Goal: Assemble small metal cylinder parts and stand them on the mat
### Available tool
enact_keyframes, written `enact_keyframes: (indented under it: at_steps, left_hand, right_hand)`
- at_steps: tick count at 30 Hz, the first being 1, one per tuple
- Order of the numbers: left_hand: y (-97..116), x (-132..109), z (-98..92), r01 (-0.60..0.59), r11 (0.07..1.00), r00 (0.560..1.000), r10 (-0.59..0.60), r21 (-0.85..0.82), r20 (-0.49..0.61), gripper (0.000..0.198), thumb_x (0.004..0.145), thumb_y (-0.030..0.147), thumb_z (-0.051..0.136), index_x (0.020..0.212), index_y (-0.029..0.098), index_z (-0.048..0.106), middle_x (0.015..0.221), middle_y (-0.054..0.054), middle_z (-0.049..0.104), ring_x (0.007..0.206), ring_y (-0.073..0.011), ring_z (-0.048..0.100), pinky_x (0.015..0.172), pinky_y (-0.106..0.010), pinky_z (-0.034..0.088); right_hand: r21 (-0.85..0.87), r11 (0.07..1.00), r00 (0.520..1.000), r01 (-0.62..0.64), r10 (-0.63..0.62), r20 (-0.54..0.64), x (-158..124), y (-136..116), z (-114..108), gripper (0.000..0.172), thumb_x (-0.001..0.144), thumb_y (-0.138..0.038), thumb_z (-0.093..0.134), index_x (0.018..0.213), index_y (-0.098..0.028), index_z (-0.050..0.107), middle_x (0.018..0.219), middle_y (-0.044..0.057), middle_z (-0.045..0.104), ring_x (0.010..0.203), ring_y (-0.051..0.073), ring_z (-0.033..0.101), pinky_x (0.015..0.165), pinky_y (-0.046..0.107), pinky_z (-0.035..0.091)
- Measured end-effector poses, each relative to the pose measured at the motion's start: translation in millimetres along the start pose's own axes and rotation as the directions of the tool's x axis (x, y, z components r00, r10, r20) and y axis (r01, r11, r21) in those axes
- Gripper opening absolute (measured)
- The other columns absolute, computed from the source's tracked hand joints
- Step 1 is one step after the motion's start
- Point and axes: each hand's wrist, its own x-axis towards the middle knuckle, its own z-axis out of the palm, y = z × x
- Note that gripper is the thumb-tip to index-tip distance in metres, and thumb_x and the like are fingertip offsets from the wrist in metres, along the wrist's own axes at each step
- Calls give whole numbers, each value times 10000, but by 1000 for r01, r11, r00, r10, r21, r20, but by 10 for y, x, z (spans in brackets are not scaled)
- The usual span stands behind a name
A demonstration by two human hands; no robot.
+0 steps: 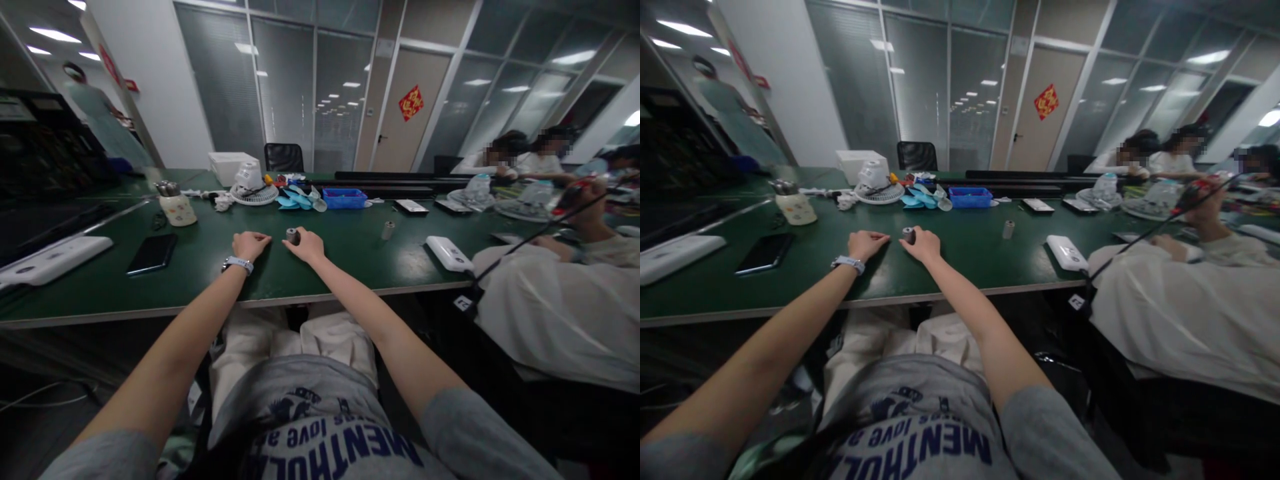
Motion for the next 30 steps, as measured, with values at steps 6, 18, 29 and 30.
enact_keyframes:
  at_steps: [6,18,29,30]
  left_hand:
    - [-35,8,28,-15,1000,999,15,-11,-33,341,763,530,613,937,282,771,944,-75,736,988,-314,551,847,-397,460]
    - [-5,-57,-67,-37,999,998,37,14,42,351,798,508,574,1005,293,758,1028,-51,732,1032,-281,544,841,-333,428]
    - [19,-92,-91,-81,997,997,81,-7,14,415,798,526,587,1088,255,711,978,-59,734,977,-255,583,804,-322,430]
    - [21,-89,-87,-96,995,995,96,0,25,394,799,511,593,1076,259,714,977,-58,733,976,-252,583,801,-318,429]
  right_hand:
    - [18,1000,999,8,-7,-38,13,11,8,576,816,-688,477,1116,-205,565,983,92,665,891,232,621,749,306,464]
    - [311,947,996,84,-83,-16,157,198,137,461,755,-625,602,832,-179,690,871,66,693,823,190,620,705,264,442]
    - [452,886,989,103,-138,46,157,235,56,417,715,-528,691,905,-157,689,857,56,698,782,181,624,680,274,447]
    - [444,888,987,118,-155,48,166,256,47,418,718,-535,686,897,-157,687,852,55,696,776,181,621,678,275,444]
